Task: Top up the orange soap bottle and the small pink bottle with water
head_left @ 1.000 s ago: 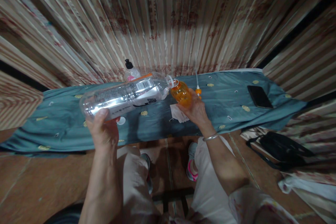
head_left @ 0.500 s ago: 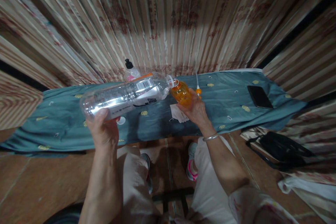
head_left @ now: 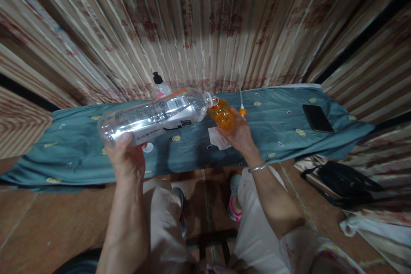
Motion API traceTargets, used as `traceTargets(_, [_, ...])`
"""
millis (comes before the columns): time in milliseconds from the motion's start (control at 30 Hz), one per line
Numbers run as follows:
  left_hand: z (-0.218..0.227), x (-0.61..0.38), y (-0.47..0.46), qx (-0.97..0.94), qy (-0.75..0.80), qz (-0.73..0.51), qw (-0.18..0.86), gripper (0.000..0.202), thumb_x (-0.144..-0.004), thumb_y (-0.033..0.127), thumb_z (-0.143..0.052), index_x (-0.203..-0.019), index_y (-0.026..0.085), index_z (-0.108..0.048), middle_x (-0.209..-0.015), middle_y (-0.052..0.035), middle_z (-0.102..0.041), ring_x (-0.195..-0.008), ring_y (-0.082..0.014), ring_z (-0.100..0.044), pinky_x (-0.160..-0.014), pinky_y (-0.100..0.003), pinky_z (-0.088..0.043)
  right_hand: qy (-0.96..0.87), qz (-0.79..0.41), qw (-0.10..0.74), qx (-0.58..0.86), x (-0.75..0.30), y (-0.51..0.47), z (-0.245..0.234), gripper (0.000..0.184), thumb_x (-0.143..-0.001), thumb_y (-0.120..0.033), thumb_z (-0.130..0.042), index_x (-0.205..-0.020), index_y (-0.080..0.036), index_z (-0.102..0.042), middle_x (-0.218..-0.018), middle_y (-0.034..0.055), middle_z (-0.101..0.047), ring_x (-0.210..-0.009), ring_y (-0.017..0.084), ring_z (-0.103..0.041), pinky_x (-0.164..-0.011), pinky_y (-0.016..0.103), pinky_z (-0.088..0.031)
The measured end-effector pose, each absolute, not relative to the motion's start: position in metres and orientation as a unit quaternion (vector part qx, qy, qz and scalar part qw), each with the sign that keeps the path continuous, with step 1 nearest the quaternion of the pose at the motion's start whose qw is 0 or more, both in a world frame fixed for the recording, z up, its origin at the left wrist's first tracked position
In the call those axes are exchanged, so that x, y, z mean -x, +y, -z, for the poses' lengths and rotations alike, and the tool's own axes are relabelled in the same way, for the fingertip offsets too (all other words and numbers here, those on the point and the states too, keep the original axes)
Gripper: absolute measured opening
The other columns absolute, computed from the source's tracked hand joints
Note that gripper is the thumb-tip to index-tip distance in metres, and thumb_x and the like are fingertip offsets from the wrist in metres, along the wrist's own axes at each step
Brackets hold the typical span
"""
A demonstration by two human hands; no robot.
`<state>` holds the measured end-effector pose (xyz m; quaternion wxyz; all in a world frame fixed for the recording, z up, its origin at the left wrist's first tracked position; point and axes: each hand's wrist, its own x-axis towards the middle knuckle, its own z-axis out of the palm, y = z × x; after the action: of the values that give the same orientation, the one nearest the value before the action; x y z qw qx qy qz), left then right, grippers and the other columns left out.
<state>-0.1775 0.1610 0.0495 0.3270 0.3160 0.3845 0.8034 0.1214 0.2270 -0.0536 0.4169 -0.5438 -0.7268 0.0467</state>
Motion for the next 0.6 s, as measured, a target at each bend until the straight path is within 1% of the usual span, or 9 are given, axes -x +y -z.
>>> traceTargets(100, [-0.0503, 0.1766, 0.1608, -0.314, 0.388, -0.802, 0.328, 0.068, -0.048, 0.029, -0.083, -0.115, 0.023, -0.074, -0.112, -0.0052, -0.071, -0.068, -0.0105, -0.055, -0.041, -0.017, -0.032, -0.726, -0.053, 0.413, 0.547, -0.1211, 0.2264, 0.0519, 0.078, -0.087, -0.047, -0.078, -0.149, -0.019, -0.040, -0.139, 0.0193, -0.067, -0.131, 0.036, -0.065, -0.107, 0.059, -0.058])
traceTargets(300, [-0.0506, 0.1754, 0.1614, -0.318, 0.387, -0.803, 0.323, 0.069, -0.049, 0.028, -0.083, -0.117, 0.024, -0.074, -0.115, -0.0060, -0.070, -0.069, -0.0106, -0.054, -0.041, -0.016, -0.031, -0.725, -0.043, 0.421, 0.544, -0.1209, 0.2269, 0.0525, 0.079, -0.084, -0.042, -0.081, -0.147, -0.017, -0.041, -0.139, 0.0208, -0.067, -0.131, 0.037, -0.065, -0.108, 0.059, -0.057])
traceTargets(433, [-0.0510, 0.1757, 0.1614, -0.329, 0.382, -0.802, 0.321, 0.071, -0.050, 0.028, -0.081, -0.121, 0.026, -0.072, -0.113, -0.0048, -0.070, -0.067, -0.0103, -0.054, -0.041, -0.016, -0.031, -0.725, -0.039, 0.414, 0.549, -0.1206, 0.2272, 0.0539, 0.079, -0.084, -0.042, -0.080, -0.148, -0.017, -0.040, -0.140, 0.0210, -0.067, -0.132, 0.037, -0.065, -0.109, 0.060, -0.056])
traceTargets(600, [-0.0513, 0.1756, 0.1614, -0.323, 0.387, -0.803, 0.320, 0.071, -0.049, 0.029, -0.084, -0.119, 0.024, -0.072, -0.109, -0.0050, -0.071, -0.065, -0.0104, -0.053, -0.041, -0.016, -0.032, -0.723, -0.043, 0.413, 0.553, -0.1199, 0.2260, 0.0518, 0.079, -0.083, -0.040, -0.081, -0.148, -0.017, -0.041, -0.139, 0.0209, -0.067, -0.131, 0.037, -0.066, -0.108, 0.060, -0.057])
